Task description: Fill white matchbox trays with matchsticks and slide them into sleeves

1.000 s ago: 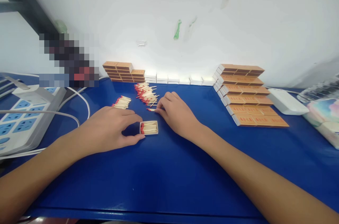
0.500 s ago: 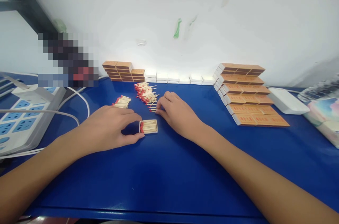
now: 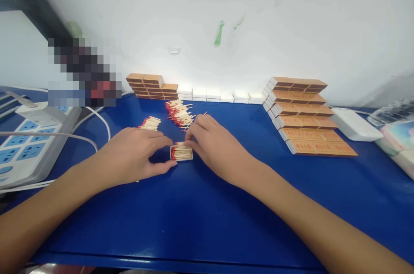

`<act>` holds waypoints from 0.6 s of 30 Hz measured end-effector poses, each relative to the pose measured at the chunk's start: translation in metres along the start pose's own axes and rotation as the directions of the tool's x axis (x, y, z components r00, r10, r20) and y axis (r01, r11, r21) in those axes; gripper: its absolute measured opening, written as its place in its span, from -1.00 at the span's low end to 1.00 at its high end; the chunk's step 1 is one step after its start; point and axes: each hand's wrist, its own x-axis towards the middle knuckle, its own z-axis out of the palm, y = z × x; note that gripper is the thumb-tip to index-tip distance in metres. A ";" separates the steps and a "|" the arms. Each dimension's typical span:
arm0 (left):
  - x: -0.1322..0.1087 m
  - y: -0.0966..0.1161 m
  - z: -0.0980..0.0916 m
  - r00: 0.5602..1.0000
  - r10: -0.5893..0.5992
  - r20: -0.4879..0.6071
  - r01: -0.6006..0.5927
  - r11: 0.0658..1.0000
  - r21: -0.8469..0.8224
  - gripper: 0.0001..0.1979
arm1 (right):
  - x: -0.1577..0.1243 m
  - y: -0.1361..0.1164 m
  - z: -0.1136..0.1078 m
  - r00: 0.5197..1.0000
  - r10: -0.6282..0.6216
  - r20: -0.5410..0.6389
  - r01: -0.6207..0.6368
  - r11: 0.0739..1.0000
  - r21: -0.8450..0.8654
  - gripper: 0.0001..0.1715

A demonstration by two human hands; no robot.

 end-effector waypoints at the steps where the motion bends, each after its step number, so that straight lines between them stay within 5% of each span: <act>1: 0.000 0.000 0.000 1.000 0.002 0.004 -0.002 1.000 0.002 -0.73 | -0.001 -0.005 0.000 1.000 -0.015 0.014 0.015 1.000 -0.016 -0.88; 6: 0.000 0.000 0.001 1.000 0.001 0.017 -0.001 1.000 0.013 -0.73 | -0.002 -0.011 0.003 0.997 -0.006 0.072 0.004 1.000 0.016 -0.88; 13: -0.001 0.001 0.000 1.000 0.012 0.021 -0.013 1.000 0.014 -0.73 | 0.005 0.023 0.012 0.993 0.084 -0.078 -0.086 0.996 -0.012 -0.95; 18: -0.001 0.002 -0.001 1.000 0.024 0.020 -0.024 1.000 0.010 -0.73 | 0.010 0.035 0.023 0.993 0.102 -0.067 -0.104 0.994 -0.021 -0.97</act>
